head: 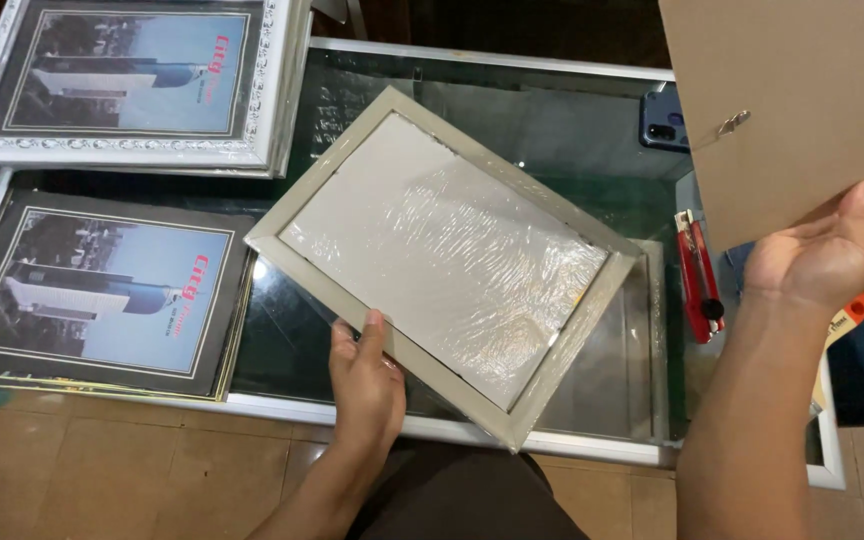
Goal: Framing a piece of artwork by cleaning the glass, inserting the art, and securing the frame backing.
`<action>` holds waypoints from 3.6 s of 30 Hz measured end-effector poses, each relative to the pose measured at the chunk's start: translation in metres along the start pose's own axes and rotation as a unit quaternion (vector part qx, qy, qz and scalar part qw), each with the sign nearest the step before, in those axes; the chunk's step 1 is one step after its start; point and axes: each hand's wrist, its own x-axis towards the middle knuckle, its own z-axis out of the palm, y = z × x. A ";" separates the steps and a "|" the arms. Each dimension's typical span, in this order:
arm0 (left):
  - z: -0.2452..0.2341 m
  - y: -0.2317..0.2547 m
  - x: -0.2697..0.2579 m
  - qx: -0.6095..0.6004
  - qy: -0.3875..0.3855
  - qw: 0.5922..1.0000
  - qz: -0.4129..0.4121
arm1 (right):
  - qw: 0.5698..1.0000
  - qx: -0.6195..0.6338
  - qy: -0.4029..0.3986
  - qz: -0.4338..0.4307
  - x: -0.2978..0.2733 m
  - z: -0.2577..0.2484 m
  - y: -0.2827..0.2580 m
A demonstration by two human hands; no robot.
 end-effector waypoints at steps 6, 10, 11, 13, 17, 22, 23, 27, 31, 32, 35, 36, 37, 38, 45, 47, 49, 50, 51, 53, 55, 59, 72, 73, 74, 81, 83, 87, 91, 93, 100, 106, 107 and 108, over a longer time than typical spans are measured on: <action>-0.011 -0.017 -0.012 -0.018 0.019 1.000 -0.006 | 0.996 0.070 -0.008 0.053 0.003 -0.009 0.004; -0.002 0.003 -0.039 0.010 0.035 0.998 -0.058 | 0.994 0.090 -0.003 0.069 0.002 0.007 0.004; -0.002 0.009 -0.047 0.049 0.017 0.993 -0.108 | 0.994 0.082 -0.002 0.070 0.001 0.014 0.003; -0.005 0.018 -0.062 0.088 0.002 0.984 -0.158 | 0.994 0.075 -0.001 0.074 0.000 0.018 0.002; -0.023 0.023 -0.073 0.110 -0.010 0.940 -0.322 | 0.995 0.066 -0.004 0.073 -0.003 0.022 0.002; -0.052 0.012 -0.069 0.041 -0.025 0.924 -0.380 | 0.994 0.074 -0.012 0.080 -0.007 0.030 0.001; -0.051 0.014 -0.068 0.038 -0.047 0.924 -0.378 | 0.993 0.079 -0.015 0.084 -0.007 0.037 0.001; -0.049 0.016 -0.060 0.052 -0.085 0.913 -0.396 | 0.993 0.072 -0.019 0.087 -0.011 0.050 0.005; -0.039 0.037 -0.056 0.101 -0.087 0.889 -0.439 | 0.991 0.091 -0.024 0.099 -0.014 0.054 0.009; -0.041 0.040 -0.054 0.116 -0.104 0.883 -0.442 | 0.990 0.098 -0.029 0.101 -0.013 0.054 0.011; -0.053 0.048 -0.049 0.147 -0.200 0.845 -0.473 | 0.990 0.090 -0.030 0.099 -0.012 0.056 0.009; -0.059 0.051 -0.047 0.162 -0.277 0.808 -0.495 | 0.992 0.078 -0.027 0.096 -0.013 0.059 0.008; -0.062 0.054 -0.044 0.162 -0.278 0.807 -0.495 | 0.992 0.077 -0.026 0.096 -0.012 0.061 0.006; -0.065 0.056 -0.042 0.256 -0.294 0.819 -0.421 | 0.992 0.076 -0.022 0.095 -0.012 0.062 0.005; -0.055 0.072 0.009 0.735 -0.228 0.573 0.284 | 0.993 0.081 -0.012 0.088 -0.010 0.059 0.001; -0.058 0.066 0.006 0.740 -0.220 0.576 0.268 | 0.993 0.077 -0.011 0.091 -0.011 0.071 -0.005; -0.059 0.064 0.003 0.746 -0.210 0.579 0.255 | 0.993 0.075 -0.014 0.092 -0.012 0.077 -0.007; -0.058 0.064 0.002 0.752 -0.206 0.574 0.250 | 0.994 0.063 -0.022 0.087 -0.011 0.078 -0.006; -0.056 0.063 0.001 0.758 -0.204 0.569 0.243 | 0.995 0.049 -0.028 0.083 -0.012 0.076 -0.007; -0.061 0.062 0.005 0.750 -0.203 0.572 0.265 | 0.996 0.038 -0.029 0.078 -0.015 0.069 -0.005; -0.063 0.065 0.010 0.740 -0.200 0.574 0.289 | 0.996 0.028 -0.032 0.072 -0.013 0.065 -0.002; -0.056 0.076 0.021 0.711 -0.152 0.620 0.296 | 0.996 0.046 -0.024 0.071 -0.010 0.063 -0.003; 0.049 0.109 0.126 0.444 -0.402 0.795 -0.102 | 0.996 0.056 -0.026 0.058 -0.013 0.070 -0.010; 0.069 0.109 0.149 0.443 -0.403 0.794 -0.100 | 0.997 0.055 -0.027 0.056 -0.013 0.068 -0.008; 0.089 0.110 0.171 0.432 -0.382 0.815 -0.062 | 0.996 0.069 -0.029 0.055 -0.012 0.067 -0.006; 0.136 0.076 0.298 0.334 -0.325 0.879 0.099 | 0.999 0.033 -0.014 0.029 -0.013 0.069 -0.001; 0.136 0.087 0.279 0.332 -0.338 0.877 0.078 | 1.000 0.013 -0.017 0.011 -0.008 0.068 -0.004; 0.117 0.104 0.268 0.325 -0.355 0.872 0.088 | 0.997 -0.061 -0.015 -0.046 0.006 0.067 -0.004; 0.109 0.129 0.218 0.355 -0.364 0.856 0.092 | 0.993 -0.078 -0.005 -0.087 0.036 0.067 0.012; 0.102 0.142 0.186 0.370 -0.504 0.780 0.021 | 0.989 -0.085 -0.005 -0.117 0.051 0.059 0.029; 0.066 0.157 0.119 0.524 -0.555 0.645 -0.022 | 0.996 -0.073 -0.001 -0.052 0.091 0.086 0.094; 0.055 0.166 0.123 0.469 -0.542 0.697 -0.008 | 0.981 -0.133 -0.035 0.134 0.092 0.092 0.177; 0.055 0.167 0.122 0.472 -0.513 0.716 -0.014 | 0.968 -0.155 -0.053 0.188 0.091 0.093 0.183; 0.056 0.169 0.122 0.475 -0.484 0.735 -0.021 | 0.952 -0.176 -0.070 0.242 0.091 0.093 0.190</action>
